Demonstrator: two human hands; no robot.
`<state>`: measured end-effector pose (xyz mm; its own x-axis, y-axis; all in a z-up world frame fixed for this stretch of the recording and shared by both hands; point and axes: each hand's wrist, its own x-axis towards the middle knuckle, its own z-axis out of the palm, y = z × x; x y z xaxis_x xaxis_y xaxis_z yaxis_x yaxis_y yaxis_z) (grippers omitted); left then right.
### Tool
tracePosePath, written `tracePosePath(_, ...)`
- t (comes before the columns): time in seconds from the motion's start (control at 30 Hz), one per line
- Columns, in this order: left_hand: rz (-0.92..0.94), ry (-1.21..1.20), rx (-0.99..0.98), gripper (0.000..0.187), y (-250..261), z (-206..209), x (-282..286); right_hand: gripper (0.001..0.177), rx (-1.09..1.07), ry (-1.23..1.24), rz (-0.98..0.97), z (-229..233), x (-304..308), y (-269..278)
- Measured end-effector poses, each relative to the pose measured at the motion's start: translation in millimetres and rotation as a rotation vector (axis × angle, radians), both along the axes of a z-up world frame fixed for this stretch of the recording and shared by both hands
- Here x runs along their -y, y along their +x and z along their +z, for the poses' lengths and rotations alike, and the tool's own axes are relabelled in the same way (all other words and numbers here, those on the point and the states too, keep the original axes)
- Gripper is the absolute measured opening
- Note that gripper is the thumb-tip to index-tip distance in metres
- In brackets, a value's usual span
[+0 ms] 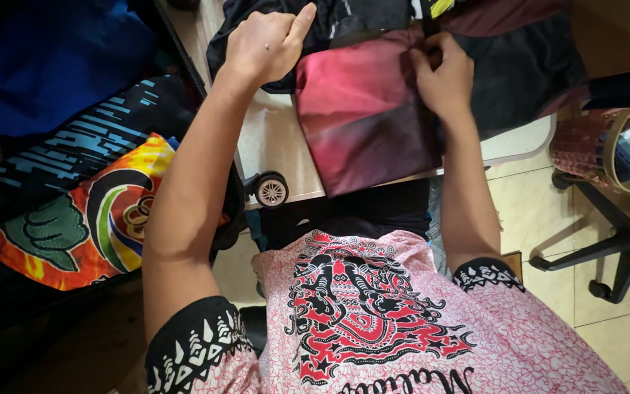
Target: The person folds garments by hand on a white surface, including a gray shirt and a black shirt with red and white accents.
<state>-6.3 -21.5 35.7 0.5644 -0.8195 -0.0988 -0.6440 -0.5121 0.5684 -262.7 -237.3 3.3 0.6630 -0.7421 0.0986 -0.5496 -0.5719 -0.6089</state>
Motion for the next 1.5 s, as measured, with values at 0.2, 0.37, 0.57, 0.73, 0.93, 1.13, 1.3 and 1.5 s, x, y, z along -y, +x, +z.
tracePosePath(0.2, -0.016, 0.035, 0.017, 0.062, -1.4, 4.4, -1.0, 0.050, -0.086, 0.084, 0.045, 33.1, -15.2, -28.6)
tracePosePath(0.37, -0.019, 0.043, 0.016, 0.057, -1.4, 5.7, -1.7, 0.049, -0.160, 0.132, 0.000, 33.3, -30.2, -53.6)
tracePosePath(0.57, -0.024, 0.093, 0.005, 0.058, -2.5, 5.6, -1.5, 0.042, -0.124, 0.103, -0.013, 17.7, -44.2, -67.4)
tracePosePath(0.73, -0.035, 0.124, 0.011, 0.059, -2.6, 3.7, -2.8, 0.031, 0.058, 0.162, -0.083, 14.8, -37.3, -78.4)
tracePosePath(0.93, -0.032, 0.123, 0.012, 0.057, -3.1, 4.9, -2.4, 0.043, 0.104, 0.151, -0.022, 23.7, -44.5, -76.4)
tracePosePath(1.13, -0.076, 0.111, -0.010, 0.028, -2.0, 1.0, -3.5, 0.046, 0.077, 0.168, -0.102, 14.1, -46.7, -77.3)
tracePosePath(1.3, -0.159, 0.157, -0.079, 0.035, 0.9, -0.8, -4.3, 0.058, 0.145, 0.010, -0.113, 29.3, -63.3, -66.4)
tracePosePath(1.5, -0.228, 0.156, -0.269, 0.031, 2.9, 2.6, -4.1, 0.042, 0.187, -0.514, 0.015, 65.7, -107.0, -53.0)
